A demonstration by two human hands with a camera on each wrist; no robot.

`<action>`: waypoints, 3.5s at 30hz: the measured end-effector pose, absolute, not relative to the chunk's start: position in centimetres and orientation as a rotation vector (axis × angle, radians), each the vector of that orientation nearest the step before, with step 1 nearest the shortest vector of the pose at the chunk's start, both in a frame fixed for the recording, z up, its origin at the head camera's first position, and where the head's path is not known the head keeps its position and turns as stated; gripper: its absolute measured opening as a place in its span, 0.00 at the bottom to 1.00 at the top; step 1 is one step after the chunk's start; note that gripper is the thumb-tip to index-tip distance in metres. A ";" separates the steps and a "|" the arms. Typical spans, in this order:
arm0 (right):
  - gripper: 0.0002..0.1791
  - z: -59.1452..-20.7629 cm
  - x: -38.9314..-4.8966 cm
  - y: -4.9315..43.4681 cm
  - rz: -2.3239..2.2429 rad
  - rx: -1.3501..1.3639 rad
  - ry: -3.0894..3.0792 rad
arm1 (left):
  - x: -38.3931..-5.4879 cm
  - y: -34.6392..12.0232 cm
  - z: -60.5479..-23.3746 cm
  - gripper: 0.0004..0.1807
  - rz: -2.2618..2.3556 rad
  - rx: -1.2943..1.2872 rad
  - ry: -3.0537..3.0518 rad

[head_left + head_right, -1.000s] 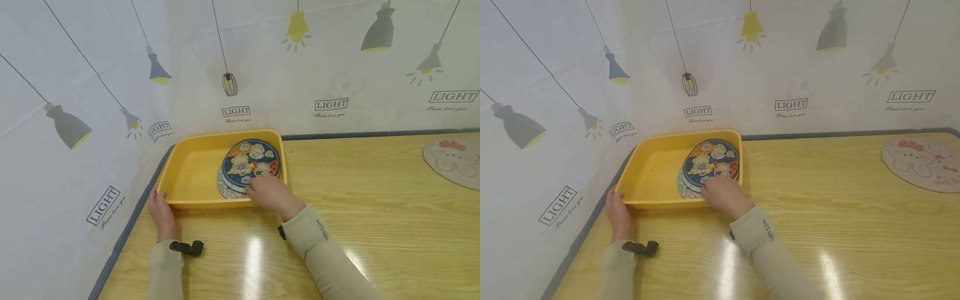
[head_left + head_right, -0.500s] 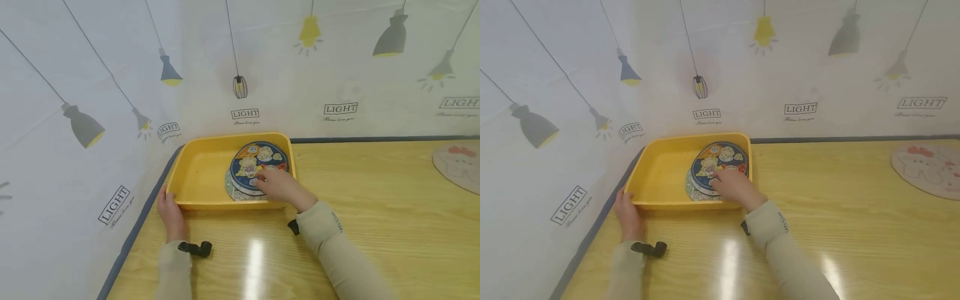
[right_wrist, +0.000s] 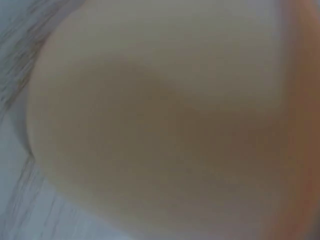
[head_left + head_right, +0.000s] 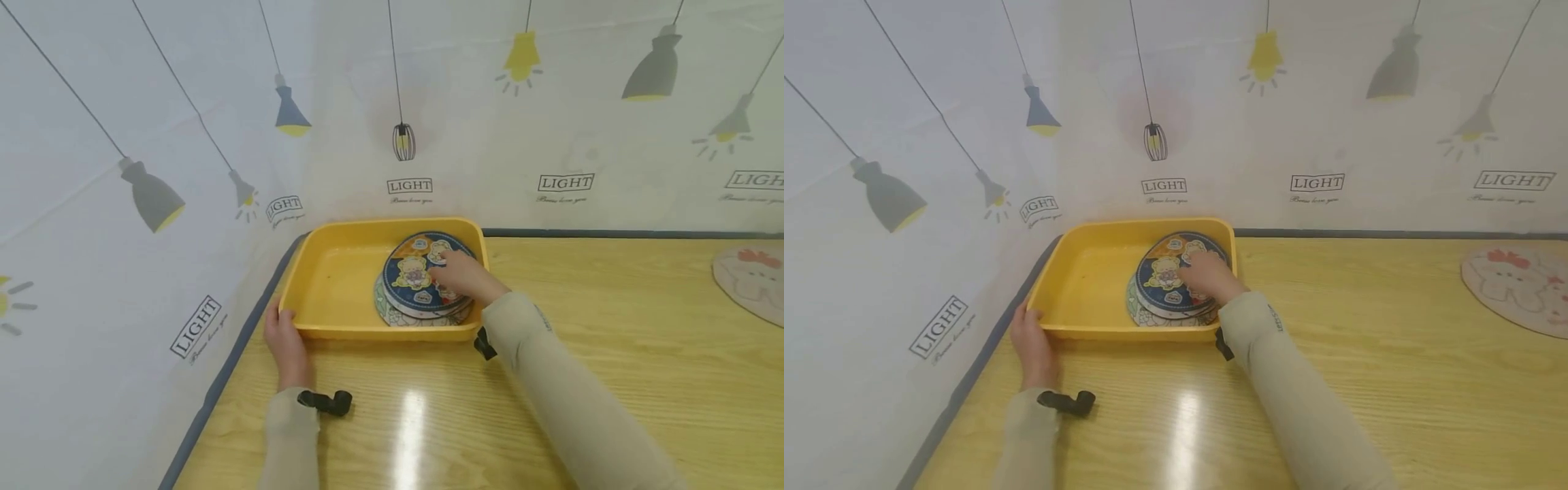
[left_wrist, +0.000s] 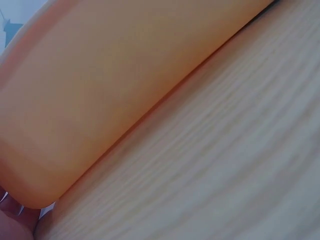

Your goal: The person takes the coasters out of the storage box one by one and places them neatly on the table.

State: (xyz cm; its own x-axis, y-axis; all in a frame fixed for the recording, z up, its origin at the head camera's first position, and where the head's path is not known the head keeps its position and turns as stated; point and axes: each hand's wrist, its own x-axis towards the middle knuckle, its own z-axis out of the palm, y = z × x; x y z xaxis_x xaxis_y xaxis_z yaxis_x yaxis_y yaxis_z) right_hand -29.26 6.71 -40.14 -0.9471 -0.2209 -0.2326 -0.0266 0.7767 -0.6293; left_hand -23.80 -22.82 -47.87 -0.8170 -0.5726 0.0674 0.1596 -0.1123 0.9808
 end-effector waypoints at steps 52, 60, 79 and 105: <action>0.29 -42.1 -30.9 5.8 -0.514 -0.265 2.861 | -23.9 -22.9 -48.0 0.21 -1.997 0.480 -1.659; 0.24 -42.0 -31.0 6.0 -0.476 -0.306 2.866 | -23.8 -22.8 -47.8 0.22 -2.003 0.495 -1.666; 0.29 -42.1 -31.4 6.5 -1.040 -0.050 2.830 | -23.7 -22.7 -47.7 0.21 -1.957 0.462 -1.711; 0.32 -42.4 -31.5 6.5 -1.290 0.011 2.709 | -23.5 -22.7 -47.8 0.21 -1.956 0.505 -1.716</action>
